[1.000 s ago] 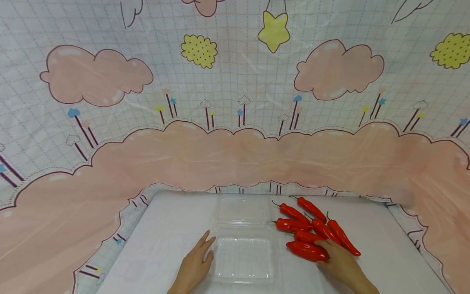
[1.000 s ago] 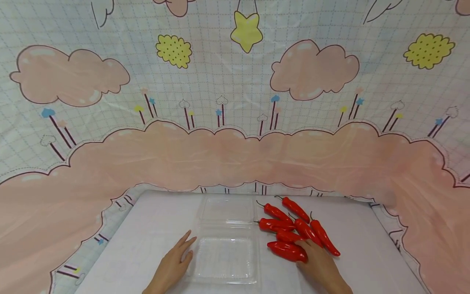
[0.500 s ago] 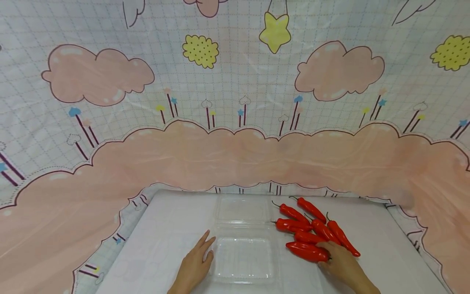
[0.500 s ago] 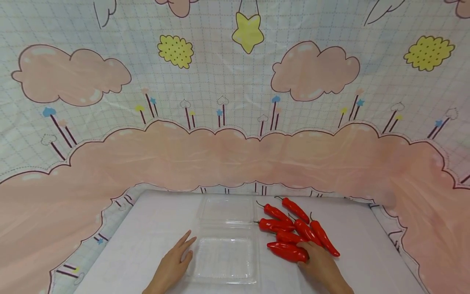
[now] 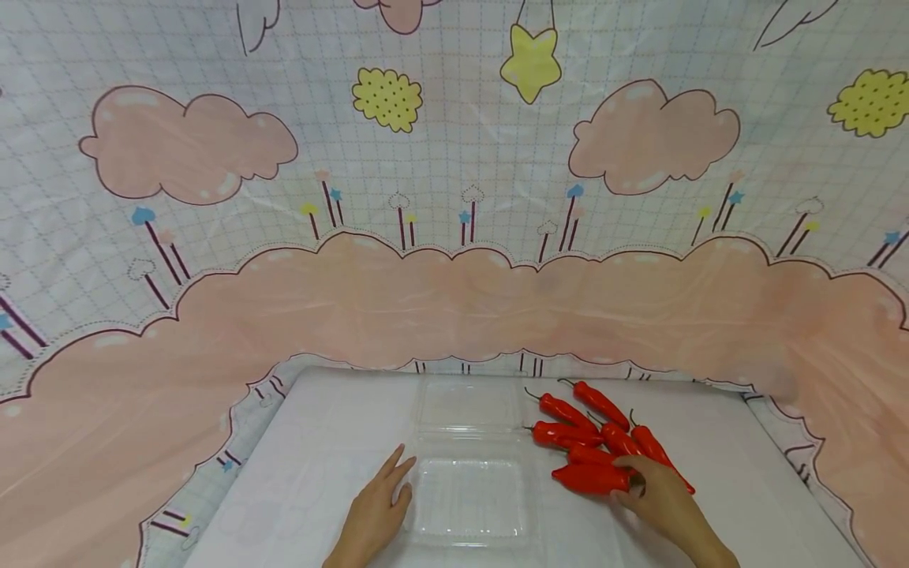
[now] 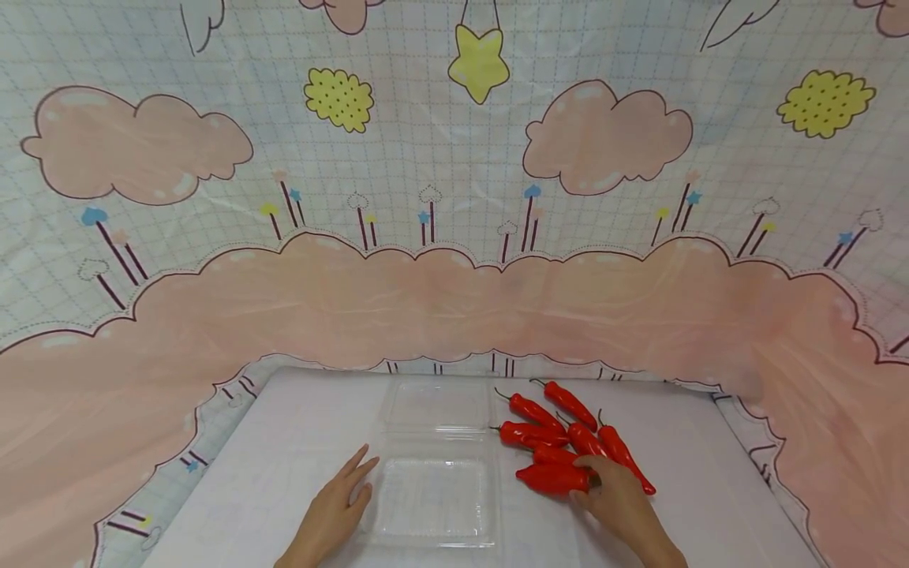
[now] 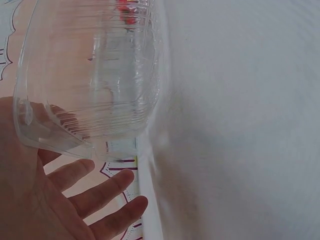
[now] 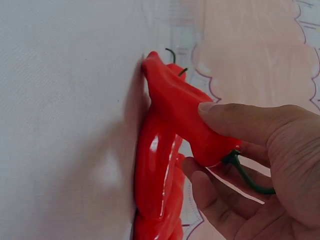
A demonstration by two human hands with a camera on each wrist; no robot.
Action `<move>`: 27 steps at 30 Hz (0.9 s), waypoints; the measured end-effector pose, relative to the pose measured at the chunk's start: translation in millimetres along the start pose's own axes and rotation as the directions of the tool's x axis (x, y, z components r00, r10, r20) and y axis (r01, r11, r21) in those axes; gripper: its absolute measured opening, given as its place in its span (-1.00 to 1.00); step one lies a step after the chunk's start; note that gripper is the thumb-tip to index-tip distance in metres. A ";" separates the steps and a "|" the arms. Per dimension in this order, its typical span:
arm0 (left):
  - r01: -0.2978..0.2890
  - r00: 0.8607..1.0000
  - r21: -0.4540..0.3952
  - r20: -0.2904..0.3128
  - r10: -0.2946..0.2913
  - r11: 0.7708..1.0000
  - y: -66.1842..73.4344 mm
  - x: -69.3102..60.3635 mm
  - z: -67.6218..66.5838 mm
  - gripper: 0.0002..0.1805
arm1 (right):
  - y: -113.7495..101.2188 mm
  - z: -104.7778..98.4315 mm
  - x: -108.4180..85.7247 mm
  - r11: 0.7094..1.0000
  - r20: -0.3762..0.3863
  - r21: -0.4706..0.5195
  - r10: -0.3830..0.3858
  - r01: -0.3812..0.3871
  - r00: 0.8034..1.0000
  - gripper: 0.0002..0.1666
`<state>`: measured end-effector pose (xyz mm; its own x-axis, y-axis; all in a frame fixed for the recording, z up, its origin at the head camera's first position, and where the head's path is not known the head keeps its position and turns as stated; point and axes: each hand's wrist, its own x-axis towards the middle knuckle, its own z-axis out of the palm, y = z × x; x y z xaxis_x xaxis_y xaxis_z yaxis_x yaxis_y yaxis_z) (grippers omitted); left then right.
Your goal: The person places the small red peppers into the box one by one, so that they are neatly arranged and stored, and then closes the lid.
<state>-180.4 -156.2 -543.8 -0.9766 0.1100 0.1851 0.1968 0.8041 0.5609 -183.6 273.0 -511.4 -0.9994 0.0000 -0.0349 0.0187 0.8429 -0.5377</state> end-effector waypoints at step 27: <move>-0.011 1.000 0.004 0.003 0.011 1.000 -2.9 0.2 1.4 -0.56 | -14.7 -3.6 3.2 0.979 -0.310 0.059 -0.168 0.196 0.936 -0.49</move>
<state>-181.3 -157.7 -546.5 -0.9747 0.1205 0.1885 0.2069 0.8055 0.5553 -187.2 262.5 -500.7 -0.9475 0.0248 0.3187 -0.1753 0.7933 -0.5831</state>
